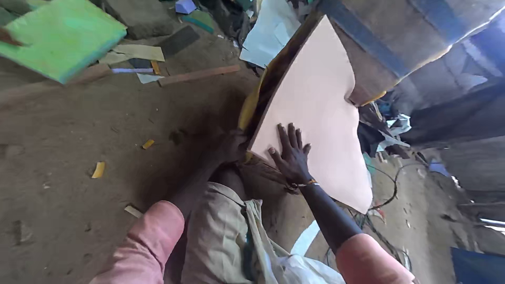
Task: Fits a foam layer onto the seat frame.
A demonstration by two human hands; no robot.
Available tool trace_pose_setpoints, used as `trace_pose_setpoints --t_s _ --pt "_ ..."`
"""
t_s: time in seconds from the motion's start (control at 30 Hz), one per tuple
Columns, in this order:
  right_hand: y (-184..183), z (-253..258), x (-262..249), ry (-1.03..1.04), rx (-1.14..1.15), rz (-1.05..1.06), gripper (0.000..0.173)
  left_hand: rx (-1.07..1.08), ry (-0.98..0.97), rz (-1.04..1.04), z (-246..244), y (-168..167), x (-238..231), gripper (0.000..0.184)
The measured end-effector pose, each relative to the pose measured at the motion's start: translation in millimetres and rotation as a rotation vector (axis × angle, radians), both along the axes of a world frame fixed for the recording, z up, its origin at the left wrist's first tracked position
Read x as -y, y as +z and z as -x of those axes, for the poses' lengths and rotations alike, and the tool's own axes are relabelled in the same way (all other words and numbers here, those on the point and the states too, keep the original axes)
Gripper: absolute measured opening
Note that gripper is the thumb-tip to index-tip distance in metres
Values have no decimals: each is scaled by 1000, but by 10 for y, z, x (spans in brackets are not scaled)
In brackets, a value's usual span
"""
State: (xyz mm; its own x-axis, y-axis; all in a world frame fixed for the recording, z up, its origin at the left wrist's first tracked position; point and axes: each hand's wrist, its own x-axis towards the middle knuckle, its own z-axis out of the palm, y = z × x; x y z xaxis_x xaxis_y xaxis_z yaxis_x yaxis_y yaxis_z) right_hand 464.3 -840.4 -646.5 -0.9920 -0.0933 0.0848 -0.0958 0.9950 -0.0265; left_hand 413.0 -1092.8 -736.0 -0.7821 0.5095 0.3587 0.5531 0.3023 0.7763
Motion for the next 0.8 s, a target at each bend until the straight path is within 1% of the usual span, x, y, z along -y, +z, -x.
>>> trace_pose_setpoints --t_s 0.07,0.13,0.27,0.3,0.37,0.43,0.5,0.57,0.6,0.67,0.7,0.73,0.77,0.8 --pt "10 -1 6 1 8 8 88 -4 10 -24 -94 4 18 26" --pt "7 -11 4 5 10 18 87 46 -33 -93 -161 43 37 24" --pt "33 -18 1 -10 27 47 84 131 -86 -71 -179 124 75 19" --pt "36 3 3 -12 29 48 85 141 -88 -24 -170 149 88 19" --pt "29 17 7 -23 32 50 88 188 -99 149 -173 275 110 25" --pt "34 17 2 -29 29 60 88 249 -125 210 -196 419 93 26" --pt "50 13 6 -24 22 62 88 240 -110 266 -218 437 104 25" --pt "64 -9 27 -14 20 54 92 250 -120 438 -179 456 174 27" --pt "46 -5 34 -17 3 35 95 221 -123 531 -151 458 203 28" --pt "27 12 49 -11 -8 1 101 235 -76 662 -117 470 227 33" --pt "30 37 59 1 0 1 102 298 -25 666 -117 509 230 35" --pt "37 47 68 14 9 9 102 384 20 606 -127 562 229 38" --pt "55 47 69 24 23 16 103 465 68 498 -144 621 216 38" --pt "92 63 62 37 38 25 104 520 128 360 -141 663 193 33"
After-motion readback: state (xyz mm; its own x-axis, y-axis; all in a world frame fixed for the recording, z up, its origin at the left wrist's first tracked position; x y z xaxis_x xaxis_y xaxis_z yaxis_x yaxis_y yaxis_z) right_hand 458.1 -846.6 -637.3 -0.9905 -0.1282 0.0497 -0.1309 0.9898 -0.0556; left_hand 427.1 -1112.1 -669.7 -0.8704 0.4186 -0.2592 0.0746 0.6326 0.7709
